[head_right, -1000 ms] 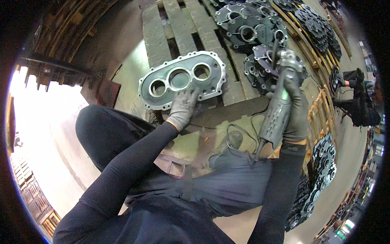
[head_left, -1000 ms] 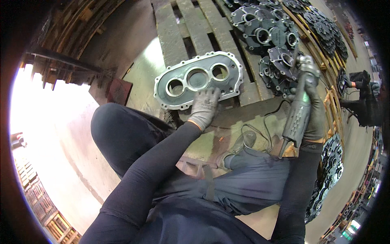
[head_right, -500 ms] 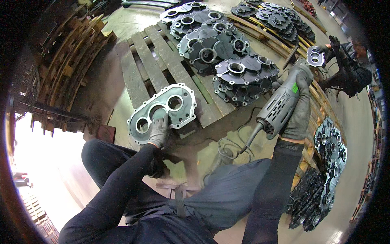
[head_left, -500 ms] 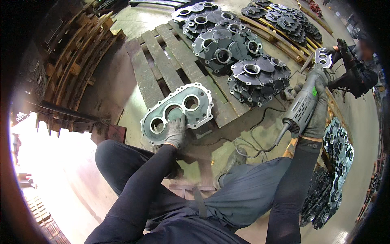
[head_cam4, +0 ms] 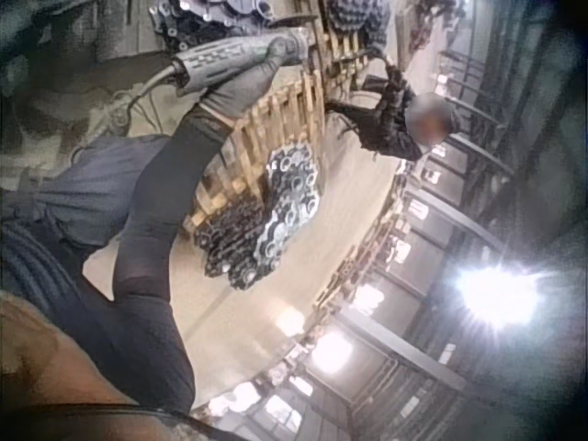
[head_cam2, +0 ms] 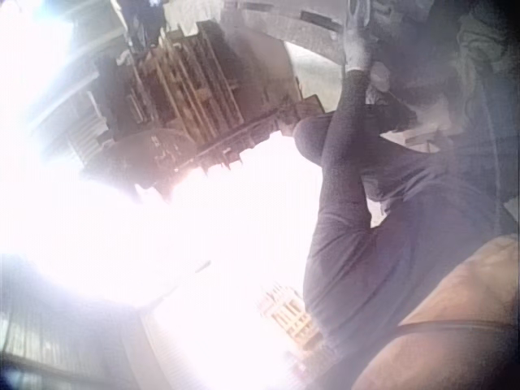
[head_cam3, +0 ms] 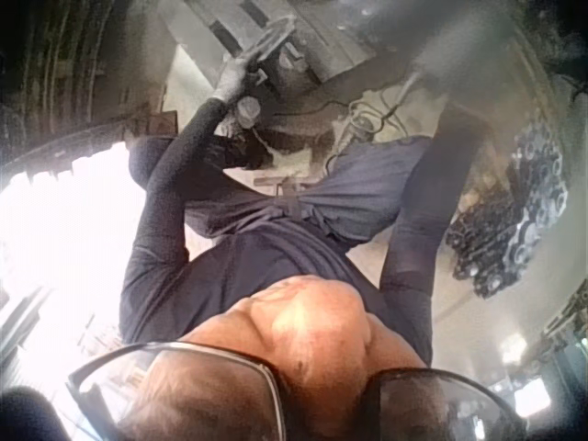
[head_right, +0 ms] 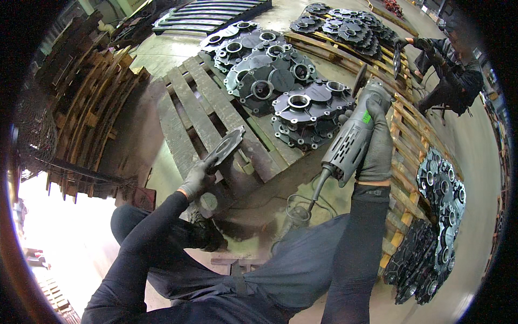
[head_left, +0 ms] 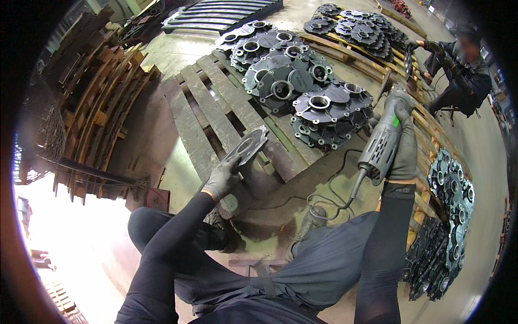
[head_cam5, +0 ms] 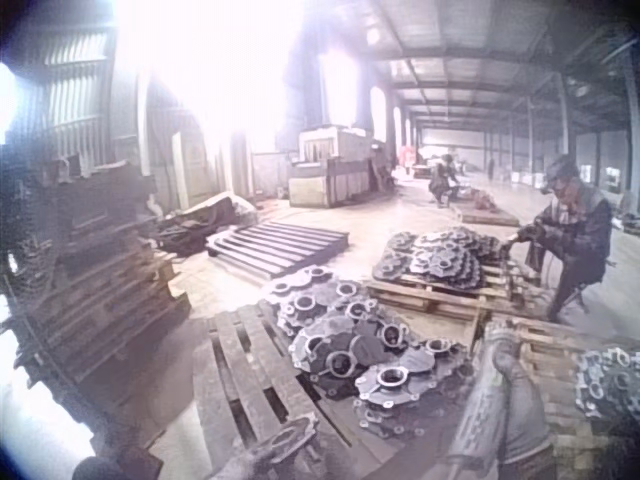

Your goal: The person sits on the floor and uses a handheld angle grinder to smooth the surfaces of metal engine parts. They flip the parts over to work on different sides and place finished pieces onto a nearby stack.

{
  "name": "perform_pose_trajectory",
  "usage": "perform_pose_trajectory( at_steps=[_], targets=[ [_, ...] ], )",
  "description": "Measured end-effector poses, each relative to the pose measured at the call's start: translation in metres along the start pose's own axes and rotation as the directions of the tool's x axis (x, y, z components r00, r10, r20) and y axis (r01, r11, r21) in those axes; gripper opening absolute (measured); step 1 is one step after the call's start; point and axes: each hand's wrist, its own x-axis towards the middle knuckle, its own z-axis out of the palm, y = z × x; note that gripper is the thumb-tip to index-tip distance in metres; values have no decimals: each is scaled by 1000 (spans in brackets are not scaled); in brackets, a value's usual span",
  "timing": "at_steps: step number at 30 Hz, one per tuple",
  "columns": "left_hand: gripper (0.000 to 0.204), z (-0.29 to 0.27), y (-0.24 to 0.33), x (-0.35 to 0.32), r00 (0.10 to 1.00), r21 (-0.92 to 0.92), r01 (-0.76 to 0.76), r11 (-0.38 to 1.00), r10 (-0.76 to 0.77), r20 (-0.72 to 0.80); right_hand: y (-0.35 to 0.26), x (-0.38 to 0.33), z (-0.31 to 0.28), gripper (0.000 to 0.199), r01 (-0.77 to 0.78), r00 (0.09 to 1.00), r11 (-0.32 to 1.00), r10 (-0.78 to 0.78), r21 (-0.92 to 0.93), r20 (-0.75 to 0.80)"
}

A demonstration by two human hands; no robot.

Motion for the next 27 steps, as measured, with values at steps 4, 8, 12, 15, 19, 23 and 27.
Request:
perform_pose_trajectory(
  at_steps=[4, 8, 12, 15, 19, 23, 27],
  targets=[
    [60, -35, 21, 17, 948, -542, 299, 785, -179, 263, 3, 1, 2, 58, -32, 999, 999, 32, -5, 39],
    [57, -55, 73, 21, 936, -691, 338, 639, -150, 319, 1, 4, 4, 59, -16, 999, 1000, 16, -4, 44],
    [58, -74, 125, 34, 956, -716, 277, 641, -106, 275, 2, 4, 4, 58, -28, 999, 999, 28, -30, 26],
    [60, -98, 175, 56, 957, -731, 245, 637, -37, 288, 0, 10, -9, 60, -7, 1000, 999, 8, -41, 28],
    [45, -105, 204, 115, 950, -714, 93, 694, 153, 272, -1, 21, -18, 60, 9, 999, 1000, -9, 5, -32],
    [28, -102, 215, 199, 607, -174, -779, 602, 794, 31, 5, 29, -17, 55, -18, 996, 999, 21, 41, -84],
    [44, -82, 276, 260, 885, -787, 66, 614, 328, 330, 4, 39, -30, 52, -37, 987, 999, 41, 26, -157]
  ],
)
